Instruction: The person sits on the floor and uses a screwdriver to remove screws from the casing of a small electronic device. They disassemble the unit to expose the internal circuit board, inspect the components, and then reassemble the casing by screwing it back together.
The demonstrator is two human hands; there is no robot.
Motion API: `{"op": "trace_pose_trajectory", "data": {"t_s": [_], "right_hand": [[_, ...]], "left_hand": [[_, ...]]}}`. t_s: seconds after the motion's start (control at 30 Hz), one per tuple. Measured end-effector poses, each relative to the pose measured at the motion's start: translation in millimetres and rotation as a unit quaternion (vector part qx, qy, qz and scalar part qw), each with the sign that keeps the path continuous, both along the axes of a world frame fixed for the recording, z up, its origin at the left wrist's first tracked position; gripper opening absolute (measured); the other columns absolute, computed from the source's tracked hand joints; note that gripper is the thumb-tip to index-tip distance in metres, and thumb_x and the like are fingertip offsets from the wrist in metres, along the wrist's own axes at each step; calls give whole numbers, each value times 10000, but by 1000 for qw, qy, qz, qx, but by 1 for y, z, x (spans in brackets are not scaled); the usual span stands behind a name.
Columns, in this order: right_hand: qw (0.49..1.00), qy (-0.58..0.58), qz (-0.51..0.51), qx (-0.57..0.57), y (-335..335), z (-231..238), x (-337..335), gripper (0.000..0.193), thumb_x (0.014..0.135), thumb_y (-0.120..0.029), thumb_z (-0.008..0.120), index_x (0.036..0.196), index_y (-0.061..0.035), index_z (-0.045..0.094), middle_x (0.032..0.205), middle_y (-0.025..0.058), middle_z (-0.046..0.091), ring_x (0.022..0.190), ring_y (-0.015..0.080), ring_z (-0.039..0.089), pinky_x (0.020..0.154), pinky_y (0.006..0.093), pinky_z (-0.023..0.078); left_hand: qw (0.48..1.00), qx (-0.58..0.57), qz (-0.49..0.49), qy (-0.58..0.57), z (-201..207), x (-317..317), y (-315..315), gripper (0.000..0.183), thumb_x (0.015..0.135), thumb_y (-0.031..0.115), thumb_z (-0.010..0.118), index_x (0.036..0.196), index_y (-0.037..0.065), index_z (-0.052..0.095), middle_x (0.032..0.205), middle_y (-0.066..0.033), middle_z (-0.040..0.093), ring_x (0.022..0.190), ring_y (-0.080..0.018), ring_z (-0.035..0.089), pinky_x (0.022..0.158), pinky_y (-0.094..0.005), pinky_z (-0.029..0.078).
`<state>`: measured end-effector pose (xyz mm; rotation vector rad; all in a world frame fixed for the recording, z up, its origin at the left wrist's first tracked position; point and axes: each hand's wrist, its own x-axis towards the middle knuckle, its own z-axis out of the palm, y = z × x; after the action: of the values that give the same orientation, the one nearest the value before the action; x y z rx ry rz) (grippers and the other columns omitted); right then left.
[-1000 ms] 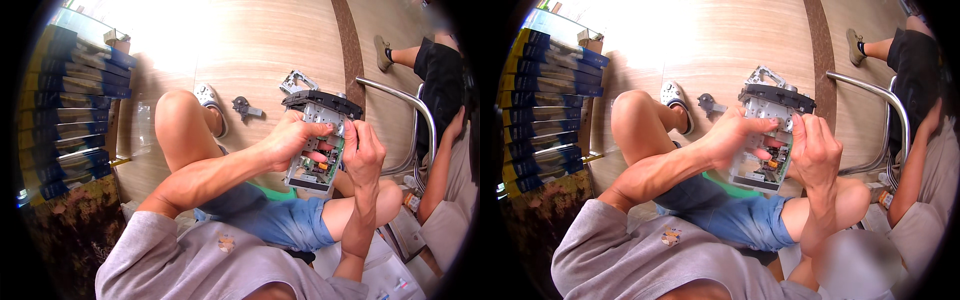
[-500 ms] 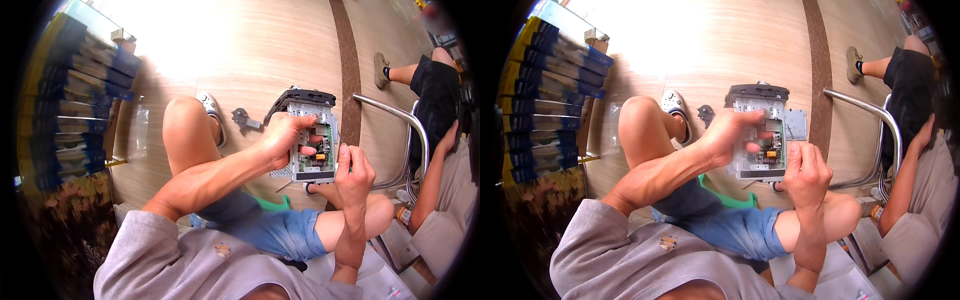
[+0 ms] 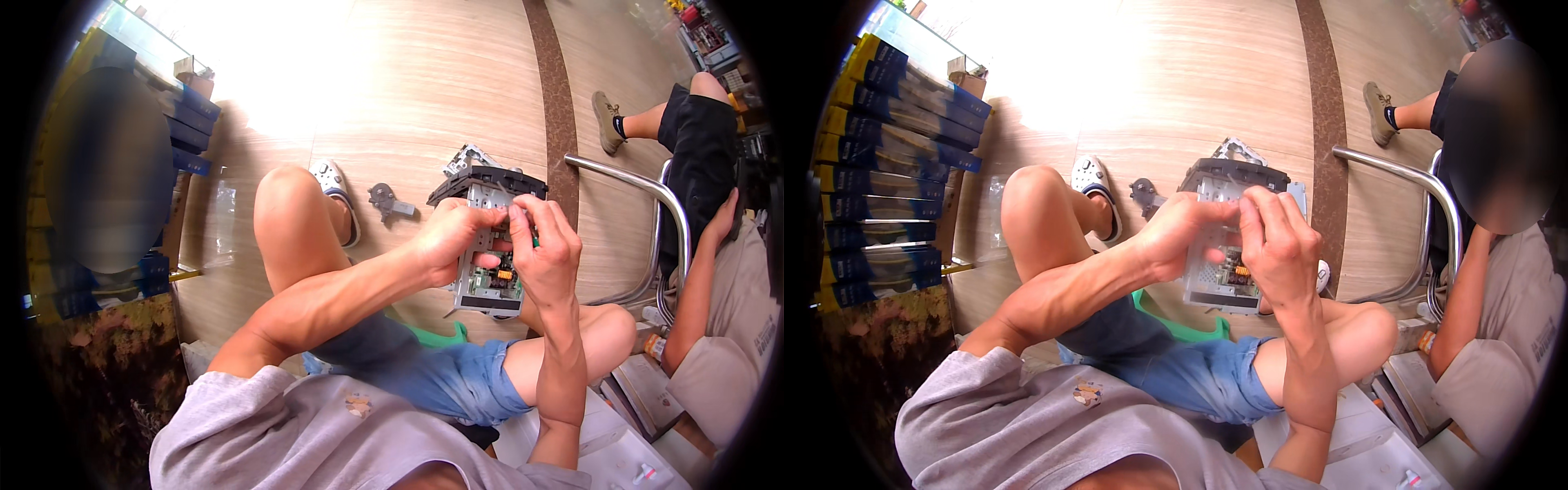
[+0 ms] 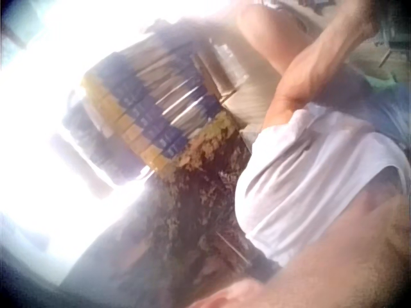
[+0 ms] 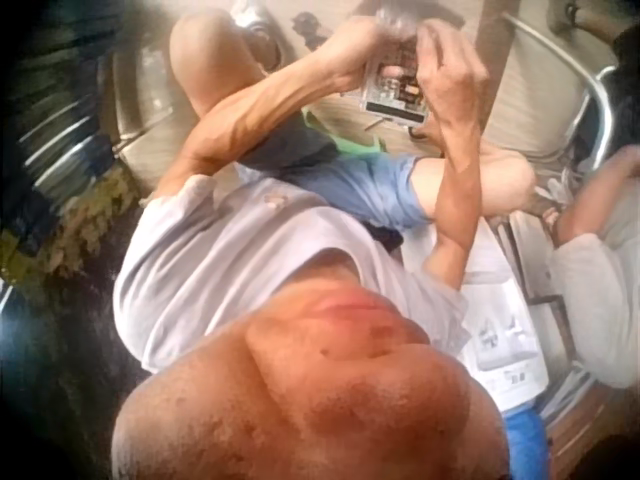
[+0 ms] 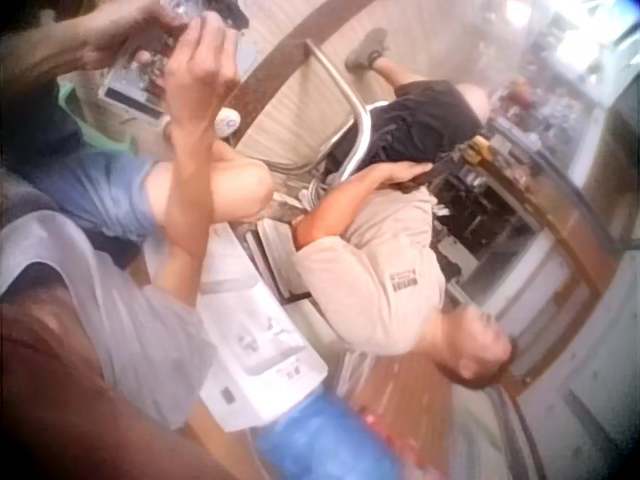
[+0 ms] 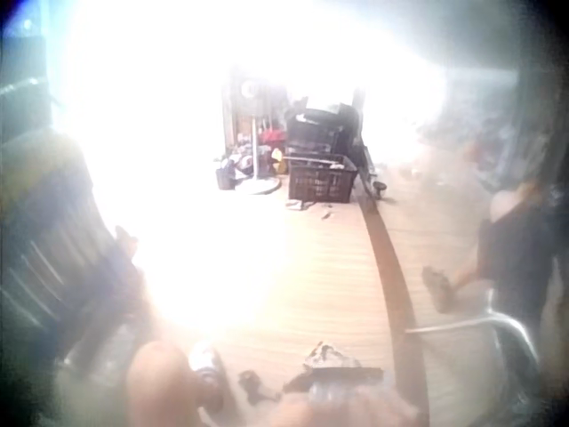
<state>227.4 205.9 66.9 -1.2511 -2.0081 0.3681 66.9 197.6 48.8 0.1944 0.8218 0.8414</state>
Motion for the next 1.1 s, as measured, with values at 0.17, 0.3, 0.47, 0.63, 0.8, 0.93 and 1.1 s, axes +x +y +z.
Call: {"op": "trace_pose_trajectory", "data": {"t_s": [0.17,0.3,0.47,0.63,0.8,0.93,1.1], "right_hand": [[1000,3,29,-5,3,-3,1,116,896,-30,697,1006,-59,679,857,111,665,724,313,684,606,390,549],[999,3,46,-2,9,-4,-2,126,888,-15,699,1003,-61,680,849,106,656,718,309,681,603,390,547],[998,6,59,20,15,5,2,127,882,-12,696,1001,-52,677,843,107,646,705,301,670,598,385,542],[991,-45,90,86,8,-6,4,116,857,-26,633,972,-39,643,835,97,596,729,286,625,604,394,526],[996,-16,34,86,3,-12,-2,146,897,-90,684,1043,-91,672,851,55,608,645,284,658,525,374,540],[994,-13,38,104,11,-13,-2,142,891,-90,689,1033,-87,675,834,53,608,638,276,659,525,368,535],[989,-38,34,139,10,-4,-4,142,857,-70,702,997,-94,690,795,54,602,609,254,653,517,360,519]], "left_hand": [[1000,2,-1,7,6,-3,-1,174,988,169,609,1062,47,709,981,-54,706,851,-174,703,541,-259,587],[1000,15,6,12,4,-8,3,184,994,171,598,1065,44,710,994,-54,709,853,-168,700,539,-253,588],[999,37,-11,28,16,-4,8,186,993,169,597,1047,30,707,996,-59,706,855,-172,690,542,-258,582],[998,24,-22,47,4,-6,-4,184,984,149,591,1093,22,667,956,-57,708,820,-172,692,544,-280,559],[999,41,-32,-7,-9,-17,-6,181,974,71,577,1121,-2,652,1042,-118,688,891,-224,694,608,-339,594],[998,63,-30,-10,-9,-18,-1,184,969,54,575,1126,15,663,1023,-95,709,850,-199,704,629,-310,621],[995,82,-43,27,-2,-17,-3,175,935,-4,621,1099,6,681,1026,-89,718,869,-192,706,637,-306,630]]}}
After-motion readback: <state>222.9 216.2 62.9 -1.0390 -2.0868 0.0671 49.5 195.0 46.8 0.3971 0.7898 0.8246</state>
